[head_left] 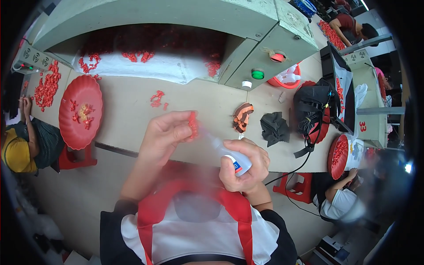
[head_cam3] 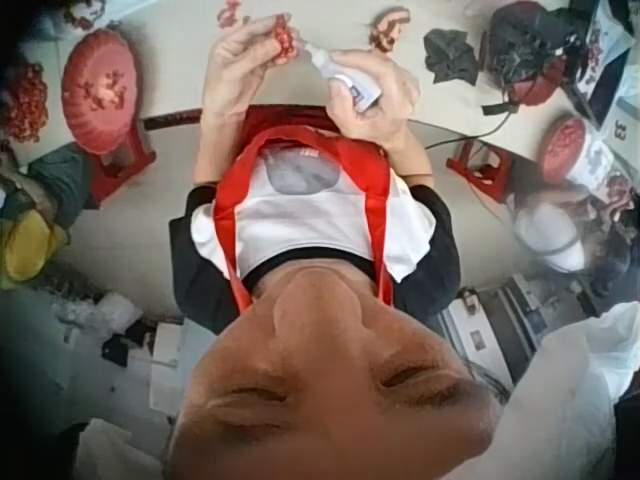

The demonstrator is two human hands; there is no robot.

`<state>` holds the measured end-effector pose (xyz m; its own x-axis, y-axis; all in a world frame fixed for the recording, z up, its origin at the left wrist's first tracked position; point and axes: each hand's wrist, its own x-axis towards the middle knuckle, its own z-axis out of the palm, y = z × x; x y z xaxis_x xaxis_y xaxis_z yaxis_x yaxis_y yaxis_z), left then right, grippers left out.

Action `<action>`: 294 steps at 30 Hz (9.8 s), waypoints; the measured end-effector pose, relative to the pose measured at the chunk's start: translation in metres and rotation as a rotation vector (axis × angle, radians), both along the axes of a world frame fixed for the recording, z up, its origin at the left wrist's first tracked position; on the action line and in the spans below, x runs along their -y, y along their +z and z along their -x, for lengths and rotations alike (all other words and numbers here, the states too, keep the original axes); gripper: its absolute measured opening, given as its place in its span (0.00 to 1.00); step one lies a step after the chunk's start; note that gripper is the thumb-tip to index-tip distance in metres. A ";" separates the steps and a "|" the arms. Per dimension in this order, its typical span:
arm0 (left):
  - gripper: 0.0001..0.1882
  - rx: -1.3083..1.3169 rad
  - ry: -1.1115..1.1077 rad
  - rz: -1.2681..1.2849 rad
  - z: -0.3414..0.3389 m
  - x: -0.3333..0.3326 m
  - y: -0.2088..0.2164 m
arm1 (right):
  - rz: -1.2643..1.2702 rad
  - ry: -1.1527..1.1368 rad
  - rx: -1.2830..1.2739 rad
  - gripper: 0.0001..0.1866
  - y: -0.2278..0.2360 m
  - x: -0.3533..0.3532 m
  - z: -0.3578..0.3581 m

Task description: The person applies glue from a bottle to small red plastic parts and small orange parts, then assembles them into toy components by hand.

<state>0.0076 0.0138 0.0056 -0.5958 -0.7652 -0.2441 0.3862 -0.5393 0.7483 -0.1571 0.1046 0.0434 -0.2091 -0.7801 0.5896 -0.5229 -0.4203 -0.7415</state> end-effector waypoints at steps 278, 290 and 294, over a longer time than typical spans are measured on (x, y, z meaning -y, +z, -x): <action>0.13 0.428 0.247 0.506 0.004 -0.019 -0.004 | -0.008 0.088 -0.194 0.16 -0.014 0.003 -0.008; 0.16 0.444 0.367 0.218 -0.083 0.004 -0.035 | -0.863 0.299 0.757 0.13 -0.106 0.082 -0.025; 0.16 0.430 0.400 0.147 -0.090 -0.011 -0.026 | -0.703 0.166 -0.091 0.15 -0.101 0.119 -0.063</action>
<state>0.0974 0.0248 -0.0200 -0.1257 -0.9535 -0.2739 0.1839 -0.2937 0.9380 -0.0937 -0.0140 -0.0580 -0.0292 -0.9982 -0.0529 -0.5664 0.0601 -0.8219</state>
